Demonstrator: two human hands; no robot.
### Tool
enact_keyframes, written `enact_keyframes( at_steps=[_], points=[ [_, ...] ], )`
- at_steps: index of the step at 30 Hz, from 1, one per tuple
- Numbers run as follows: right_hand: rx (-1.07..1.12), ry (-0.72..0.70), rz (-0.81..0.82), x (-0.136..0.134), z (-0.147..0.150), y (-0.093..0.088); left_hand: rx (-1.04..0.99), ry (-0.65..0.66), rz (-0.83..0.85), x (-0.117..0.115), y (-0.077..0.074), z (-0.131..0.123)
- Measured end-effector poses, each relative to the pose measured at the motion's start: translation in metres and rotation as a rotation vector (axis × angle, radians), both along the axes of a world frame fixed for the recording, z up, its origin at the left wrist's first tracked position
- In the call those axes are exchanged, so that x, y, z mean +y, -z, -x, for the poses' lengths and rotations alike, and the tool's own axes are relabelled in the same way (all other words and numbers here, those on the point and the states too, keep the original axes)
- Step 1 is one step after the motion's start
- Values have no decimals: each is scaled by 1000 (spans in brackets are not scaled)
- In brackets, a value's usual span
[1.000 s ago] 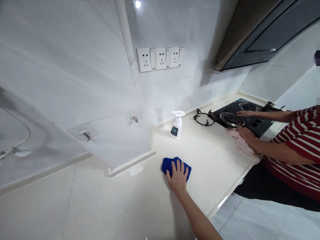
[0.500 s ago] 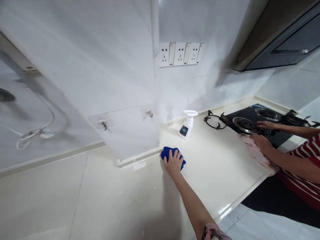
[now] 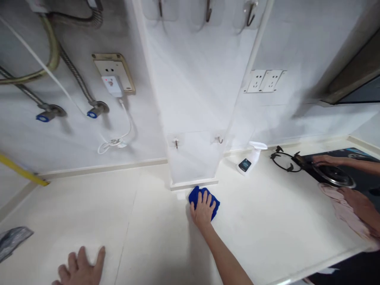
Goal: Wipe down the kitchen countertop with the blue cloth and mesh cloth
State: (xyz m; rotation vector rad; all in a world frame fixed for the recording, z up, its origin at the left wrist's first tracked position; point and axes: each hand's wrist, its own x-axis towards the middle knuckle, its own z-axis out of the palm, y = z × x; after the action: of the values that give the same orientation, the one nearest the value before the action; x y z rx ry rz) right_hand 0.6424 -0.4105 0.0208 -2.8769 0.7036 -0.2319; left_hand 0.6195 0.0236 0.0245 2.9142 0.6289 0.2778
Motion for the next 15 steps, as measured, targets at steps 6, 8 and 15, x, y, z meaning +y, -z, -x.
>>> enact_keyframes(
  at_steps=[6,8,15],
  points=[
    [-41,-538,-238,78,-9,-4,29,-21,-7,1,2,0],
    [-61,-778,-315,98,-21,-2,43,-31,0,0,2,0],
    [-86,-1039,-377,136,-99,5,40,-87,49,-1,0,0]
  ],
)
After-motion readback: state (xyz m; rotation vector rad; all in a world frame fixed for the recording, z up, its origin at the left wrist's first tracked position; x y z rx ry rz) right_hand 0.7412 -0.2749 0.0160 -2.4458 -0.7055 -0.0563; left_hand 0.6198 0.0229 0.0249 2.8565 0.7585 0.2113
